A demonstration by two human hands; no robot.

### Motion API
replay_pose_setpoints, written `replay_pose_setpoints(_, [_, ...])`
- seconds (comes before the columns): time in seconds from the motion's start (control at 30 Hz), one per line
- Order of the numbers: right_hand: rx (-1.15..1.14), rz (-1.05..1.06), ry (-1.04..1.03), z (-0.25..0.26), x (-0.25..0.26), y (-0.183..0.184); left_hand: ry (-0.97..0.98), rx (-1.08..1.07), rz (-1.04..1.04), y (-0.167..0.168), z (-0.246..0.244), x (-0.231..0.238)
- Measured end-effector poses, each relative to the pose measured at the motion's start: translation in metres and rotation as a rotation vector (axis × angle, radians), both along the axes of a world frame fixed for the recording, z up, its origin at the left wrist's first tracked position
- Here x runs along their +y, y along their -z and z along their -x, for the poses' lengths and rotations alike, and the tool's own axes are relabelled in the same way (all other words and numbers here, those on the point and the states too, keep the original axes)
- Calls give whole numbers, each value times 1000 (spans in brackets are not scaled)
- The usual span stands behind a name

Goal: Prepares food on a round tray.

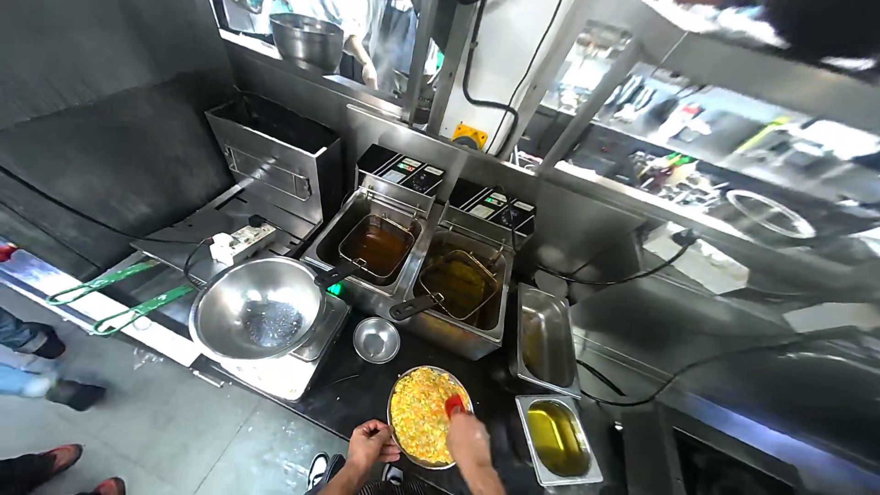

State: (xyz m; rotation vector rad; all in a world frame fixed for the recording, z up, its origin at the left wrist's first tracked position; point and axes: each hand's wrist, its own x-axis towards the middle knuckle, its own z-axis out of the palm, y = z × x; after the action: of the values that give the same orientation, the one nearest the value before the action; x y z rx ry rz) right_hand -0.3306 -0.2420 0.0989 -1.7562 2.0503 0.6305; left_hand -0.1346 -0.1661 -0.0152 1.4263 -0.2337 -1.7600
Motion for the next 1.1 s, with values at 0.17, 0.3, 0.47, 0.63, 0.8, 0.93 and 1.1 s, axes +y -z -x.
replay_pose_setpoints(0.17, [-79,-14,39,2,-3,-10,54,11,34,-2,-7,4])
replay_pose_setpoints(0.3, [-38,89,45,29,-42,-37,65,-14,24,-5,-4,1])
replay_pose_setpoints(0.47, [38,12,-26,3,-45,-7,71,12,42,0,-7,0])
replay_pose_setpoints(0.63, [42,66,-85,-7,-28,-3,62,19,57,4,-9,1])
replay_pose_setpoints(0.8, [79,100,-263,-40,-2,14,32,5,-3,3,-4,2])
replay_pose_setpoints(0.93, [107,42,-364,-55,22,20,8,-3,14,1,-5,1])
replay_pose_setpoints(1.1, [111,103,-483,-38,59,41,-22,-56,36,-1,1,3])
